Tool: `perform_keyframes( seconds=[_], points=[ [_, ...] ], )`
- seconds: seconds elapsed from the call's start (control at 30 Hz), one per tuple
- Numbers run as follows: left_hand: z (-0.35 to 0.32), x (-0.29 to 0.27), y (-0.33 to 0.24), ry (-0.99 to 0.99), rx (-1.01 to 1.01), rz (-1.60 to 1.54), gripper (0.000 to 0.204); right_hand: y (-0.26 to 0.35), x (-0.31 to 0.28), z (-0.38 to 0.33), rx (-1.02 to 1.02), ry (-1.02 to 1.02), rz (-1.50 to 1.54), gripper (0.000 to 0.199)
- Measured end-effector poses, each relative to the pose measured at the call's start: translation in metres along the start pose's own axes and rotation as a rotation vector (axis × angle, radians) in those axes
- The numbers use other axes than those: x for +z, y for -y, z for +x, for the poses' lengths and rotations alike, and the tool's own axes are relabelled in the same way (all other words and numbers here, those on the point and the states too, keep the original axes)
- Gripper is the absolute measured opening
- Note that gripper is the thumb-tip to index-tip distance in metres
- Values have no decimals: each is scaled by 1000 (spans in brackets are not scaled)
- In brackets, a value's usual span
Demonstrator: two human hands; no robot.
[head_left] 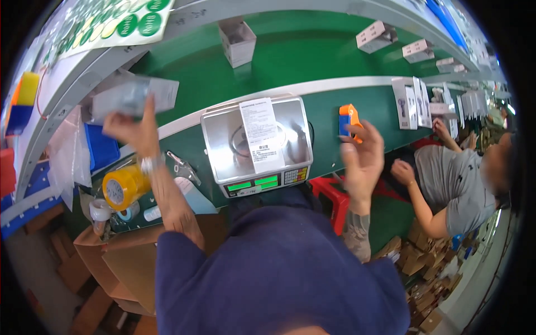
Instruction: Inspecting, weighing, and packaging hair dryers into individual boxes and sealing large cartons with tape.
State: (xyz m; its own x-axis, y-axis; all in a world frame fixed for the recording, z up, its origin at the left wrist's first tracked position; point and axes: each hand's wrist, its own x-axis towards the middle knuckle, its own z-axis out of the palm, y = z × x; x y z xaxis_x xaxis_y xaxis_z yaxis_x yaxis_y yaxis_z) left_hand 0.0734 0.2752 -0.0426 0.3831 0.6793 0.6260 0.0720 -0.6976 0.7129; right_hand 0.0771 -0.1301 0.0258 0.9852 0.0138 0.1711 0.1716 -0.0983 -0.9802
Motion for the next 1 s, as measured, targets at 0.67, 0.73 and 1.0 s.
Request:
perform_keyframes(
  seconds=[0.67, 0.73, 1.0],
  points=[
    [-147, -111, -120, 512, -756, -727, 19, -10, 123, -65, 49, 519, 422, 28],
    [-143, -98, -137, 510, -737, -825, 21, 3, 114, -62, 84, 489, 450, 27],
    [-128, -105, -158, 489, -758, -797, 18, 24, 123, -56, 177, 616, 443, 19]
  ],
)
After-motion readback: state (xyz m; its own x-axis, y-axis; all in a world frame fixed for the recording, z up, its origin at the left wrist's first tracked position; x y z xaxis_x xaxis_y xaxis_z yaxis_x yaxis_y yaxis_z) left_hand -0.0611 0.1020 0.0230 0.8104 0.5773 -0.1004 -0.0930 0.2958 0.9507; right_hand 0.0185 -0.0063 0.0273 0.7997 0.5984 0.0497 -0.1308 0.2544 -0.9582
